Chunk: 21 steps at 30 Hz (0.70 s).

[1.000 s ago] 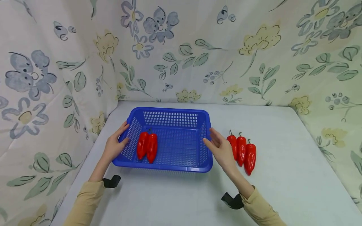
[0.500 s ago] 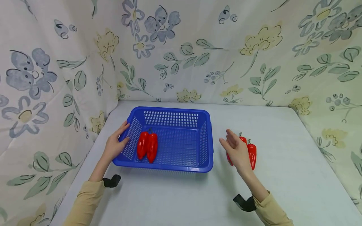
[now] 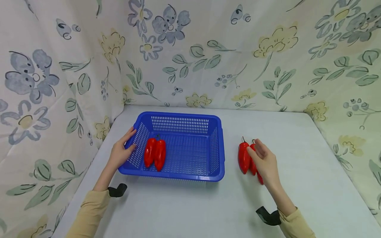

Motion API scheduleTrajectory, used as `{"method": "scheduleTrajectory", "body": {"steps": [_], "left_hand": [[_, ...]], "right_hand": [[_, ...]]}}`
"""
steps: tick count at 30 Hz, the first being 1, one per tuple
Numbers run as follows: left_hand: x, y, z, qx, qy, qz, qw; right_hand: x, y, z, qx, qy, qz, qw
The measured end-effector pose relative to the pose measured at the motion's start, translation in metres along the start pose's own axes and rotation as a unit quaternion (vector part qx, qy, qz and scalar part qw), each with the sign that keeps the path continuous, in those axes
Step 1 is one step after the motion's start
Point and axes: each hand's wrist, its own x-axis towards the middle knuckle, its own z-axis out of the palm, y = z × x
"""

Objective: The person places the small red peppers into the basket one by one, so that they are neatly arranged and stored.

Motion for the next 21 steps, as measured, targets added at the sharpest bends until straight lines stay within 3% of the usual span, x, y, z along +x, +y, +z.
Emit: {"method": "scheduleTrajectory", "body": {"steps": [12, 21], "left_hand": [[0.001, -0.001, 0.0, -0.002, 0.001, 0.005, 1.0], [-0.001, -0.002, 0.001, -0.002, 0.005, 0.014, 0.9999]], "right_hand": [[0.002, 0.027, -0.026, -0.039, 0.022, 0.042, 0.9981], [0.009, 0.054, -0.033, -0.045, 0.019, 0.096, 0.9942]]}}
